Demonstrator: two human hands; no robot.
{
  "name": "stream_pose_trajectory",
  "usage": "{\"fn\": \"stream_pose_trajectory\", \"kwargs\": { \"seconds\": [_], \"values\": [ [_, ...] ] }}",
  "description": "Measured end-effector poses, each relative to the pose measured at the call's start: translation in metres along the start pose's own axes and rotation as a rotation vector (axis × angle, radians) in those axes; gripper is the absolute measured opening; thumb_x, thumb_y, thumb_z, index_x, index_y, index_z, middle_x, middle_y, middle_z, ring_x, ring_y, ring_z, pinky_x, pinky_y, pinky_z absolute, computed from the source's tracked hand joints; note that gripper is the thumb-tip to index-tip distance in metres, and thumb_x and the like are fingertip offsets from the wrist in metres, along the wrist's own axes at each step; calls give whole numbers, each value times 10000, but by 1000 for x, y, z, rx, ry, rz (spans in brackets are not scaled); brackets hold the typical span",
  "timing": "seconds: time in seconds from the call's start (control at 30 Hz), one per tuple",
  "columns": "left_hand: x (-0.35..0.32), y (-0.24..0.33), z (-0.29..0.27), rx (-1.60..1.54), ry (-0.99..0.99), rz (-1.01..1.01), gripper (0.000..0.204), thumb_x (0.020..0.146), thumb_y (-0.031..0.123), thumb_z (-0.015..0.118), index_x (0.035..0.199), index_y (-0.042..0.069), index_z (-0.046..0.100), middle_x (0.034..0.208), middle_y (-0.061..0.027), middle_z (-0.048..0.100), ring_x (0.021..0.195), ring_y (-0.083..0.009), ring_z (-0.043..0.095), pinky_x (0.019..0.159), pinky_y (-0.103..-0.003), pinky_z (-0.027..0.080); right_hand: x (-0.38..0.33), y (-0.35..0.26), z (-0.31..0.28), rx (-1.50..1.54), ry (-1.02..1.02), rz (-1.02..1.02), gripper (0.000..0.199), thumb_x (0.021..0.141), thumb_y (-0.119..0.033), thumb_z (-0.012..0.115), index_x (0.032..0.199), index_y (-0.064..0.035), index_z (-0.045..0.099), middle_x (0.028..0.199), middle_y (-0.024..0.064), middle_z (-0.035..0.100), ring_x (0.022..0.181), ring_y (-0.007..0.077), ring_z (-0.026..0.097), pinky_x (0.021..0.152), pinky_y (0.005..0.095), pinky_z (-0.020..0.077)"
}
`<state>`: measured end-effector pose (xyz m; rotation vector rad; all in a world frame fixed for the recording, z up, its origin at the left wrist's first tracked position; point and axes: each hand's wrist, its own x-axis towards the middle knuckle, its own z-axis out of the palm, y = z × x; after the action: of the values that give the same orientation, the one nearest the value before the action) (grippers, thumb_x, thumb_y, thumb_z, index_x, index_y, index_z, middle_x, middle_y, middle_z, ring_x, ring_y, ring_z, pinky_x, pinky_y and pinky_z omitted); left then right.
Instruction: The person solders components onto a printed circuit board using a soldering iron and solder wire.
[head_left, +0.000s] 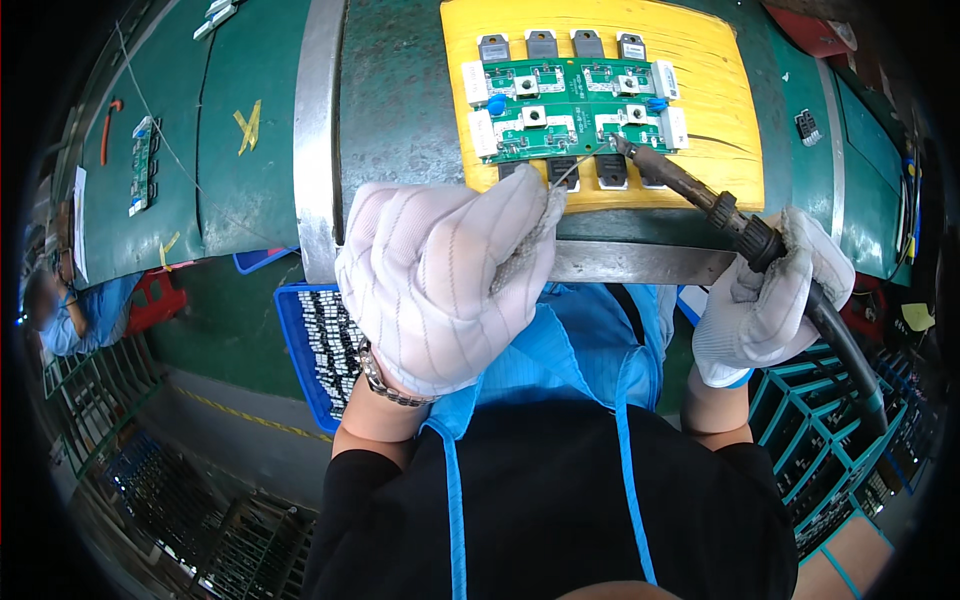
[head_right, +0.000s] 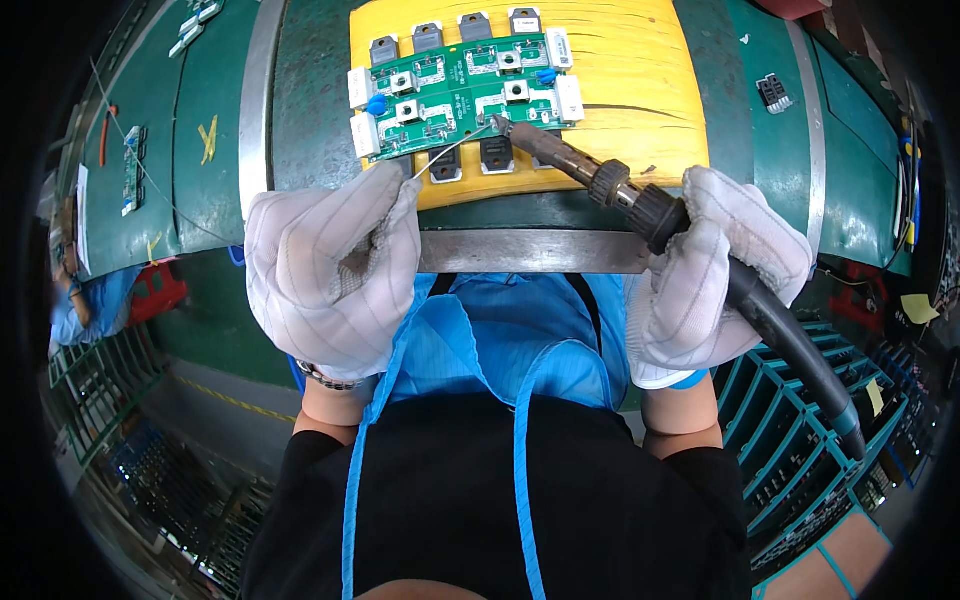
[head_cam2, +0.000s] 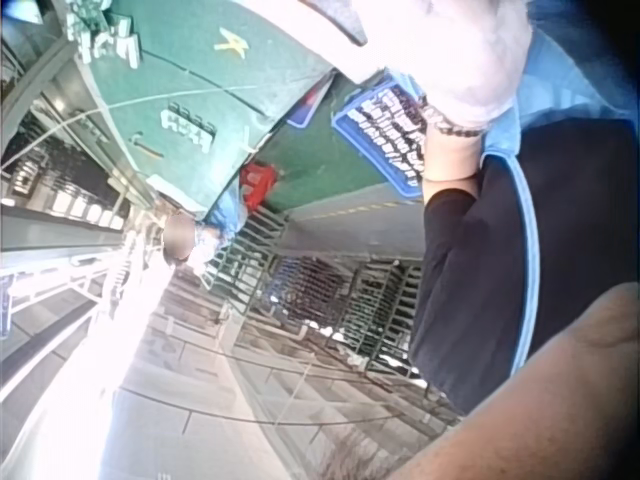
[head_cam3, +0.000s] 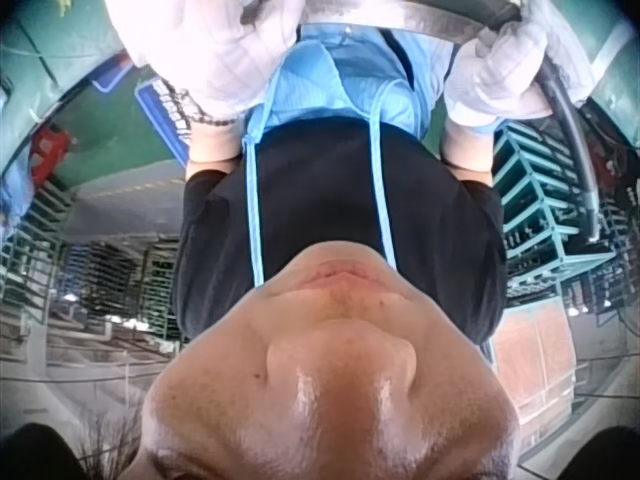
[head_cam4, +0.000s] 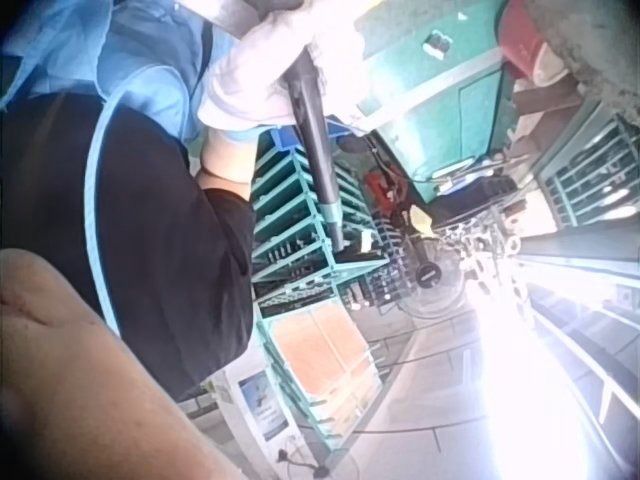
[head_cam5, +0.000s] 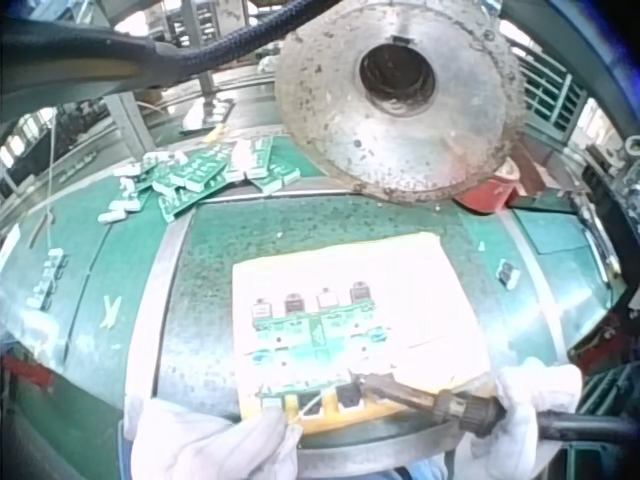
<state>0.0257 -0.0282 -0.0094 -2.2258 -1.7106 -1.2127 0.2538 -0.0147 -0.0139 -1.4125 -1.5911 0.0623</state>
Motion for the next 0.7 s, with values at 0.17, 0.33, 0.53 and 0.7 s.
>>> {"fn": "stream_pose_trajectory", "kwargs": {
  "seconds": [0.17, 0.33, 0.53, 0.7],
  "values": [
    [5, 4, -2, 28, -28, -5, 366, 659, 36, 842, 997, 140, 746, 880, 22, 672, 771, -183, 608, 705, -323, 501, -1, 4, -2, 1, -19, -57, 238, 825, 7, 604, 1053, 47, 659, 1037, 147, 634, 955, 242, 635, 889, 352, 510],
    [2, -1, -1, -18, 61, 26, 426, 703, 117, 851, 1106, 164, 720, 884, 13, 614, 809, -191, 596, 705, -347, 462, -1, 2, -3, -71, -47, -129, 367, 757, 159, 589, 1105, 78, 670, 1049, 156, 604, 959, 257, 636, 856, 332, 531],
    [7, 1, -4, 66, -7, 15, 293, 757, 67, 821, 1030, 155, 765, 950, 42, 719, 812, -177, 611, 731, -299, 514, 0, -1, -2, -88, 72, -4, 178, 894, -137, 564, 970, 6, 636, 1010, 124, 668, 961, 207, 614, 987, 398, 462],
    [4, -1, 5, 64, 3, 64, 415, 719, 64, 829, 1111, 149, 725, 905, -9, 626, 841, -195, 609, 720, -352, 468, 2, -3, 1, -129, 15, -41, 174, 896, -140, 570, 969, 8, 628, 999, 132, 673, 945, 218, 617, 1002, 417, 456]
  ]
}}
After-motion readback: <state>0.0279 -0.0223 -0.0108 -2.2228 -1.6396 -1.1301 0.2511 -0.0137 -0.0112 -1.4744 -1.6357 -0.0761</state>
